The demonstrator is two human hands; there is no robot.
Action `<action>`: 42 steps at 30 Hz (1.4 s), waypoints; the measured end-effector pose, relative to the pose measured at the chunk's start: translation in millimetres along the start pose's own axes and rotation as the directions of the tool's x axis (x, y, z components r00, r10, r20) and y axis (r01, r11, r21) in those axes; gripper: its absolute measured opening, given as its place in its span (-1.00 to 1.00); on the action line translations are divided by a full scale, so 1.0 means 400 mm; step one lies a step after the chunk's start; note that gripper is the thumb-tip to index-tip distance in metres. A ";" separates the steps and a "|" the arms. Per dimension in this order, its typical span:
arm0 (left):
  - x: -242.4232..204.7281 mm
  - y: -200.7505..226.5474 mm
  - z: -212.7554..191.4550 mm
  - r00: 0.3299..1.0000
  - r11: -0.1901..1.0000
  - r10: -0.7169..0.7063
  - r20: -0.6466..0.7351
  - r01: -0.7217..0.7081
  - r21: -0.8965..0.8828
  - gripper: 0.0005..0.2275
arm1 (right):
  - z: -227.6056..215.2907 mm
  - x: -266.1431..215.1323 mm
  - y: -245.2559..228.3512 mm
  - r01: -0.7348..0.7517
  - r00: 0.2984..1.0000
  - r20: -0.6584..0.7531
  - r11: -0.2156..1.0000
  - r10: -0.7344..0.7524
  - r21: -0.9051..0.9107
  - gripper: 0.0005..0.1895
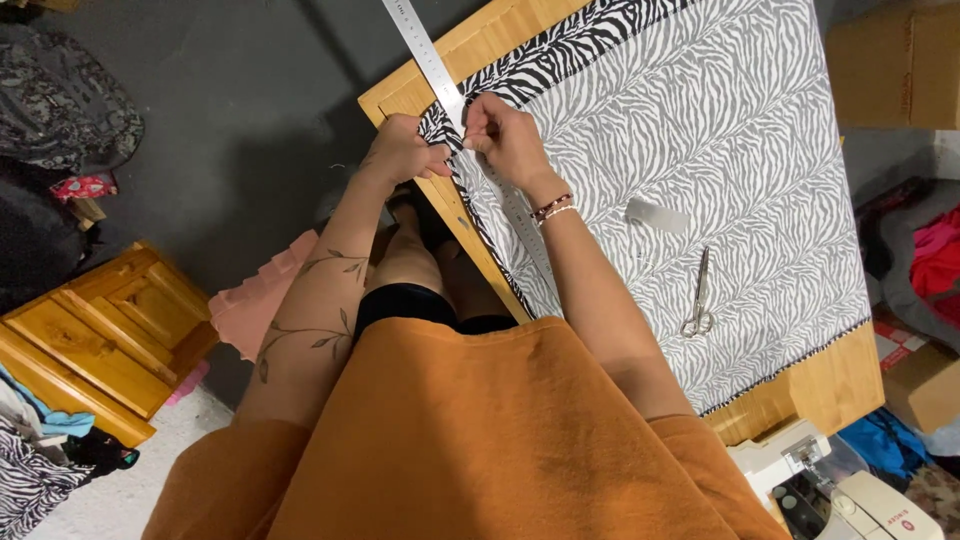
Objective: The person measures a piece of zebra-print fabric on a wooden table using a metal ruler. They align the ruler along the edges and corners to check dimensions, occasionally smoothing the fabric with their hands.
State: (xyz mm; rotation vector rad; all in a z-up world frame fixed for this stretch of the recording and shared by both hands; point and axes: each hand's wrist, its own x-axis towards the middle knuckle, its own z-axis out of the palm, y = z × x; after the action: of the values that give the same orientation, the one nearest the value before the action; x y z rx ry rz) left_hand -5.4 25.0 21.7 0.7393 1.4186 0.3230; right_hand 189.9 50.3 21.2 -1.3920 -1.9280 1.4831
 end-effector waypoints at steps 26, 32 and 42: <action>-0.061 -0.138 0.017 0.711 0.747 0.557 -0.430 -0.202 0.634 -0.91 | 0.059 -0.167 0.004 0.024 0.954 -0.297 0.999 -0.030 -0.022 -0.95; -0.087 -0.169 0.119 0.403 0.210 0.915 -0.023 -0.427 0.879 -0.61 | 0.092 -0.400 0.058 0.000 0.919 -0.393 0.995 -0.037 -0.095 -0.93; -0.132 -0.124 0.183 0.625 0.071 0.780 0.038 -0.149 0.986 -0.36 | 0.068 -0.679 0.175 -0.149 0.808 -0.577 0.989 0.120 -0.003 -0.93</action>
State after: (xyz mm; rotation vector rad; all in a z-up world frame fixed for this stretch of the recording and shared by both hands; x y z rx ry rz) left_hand 46.1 -64.0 29.5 2.4500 1.7840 0.1401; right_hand 329.9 -194.2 25.8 -1.7772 -1.5046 0.9052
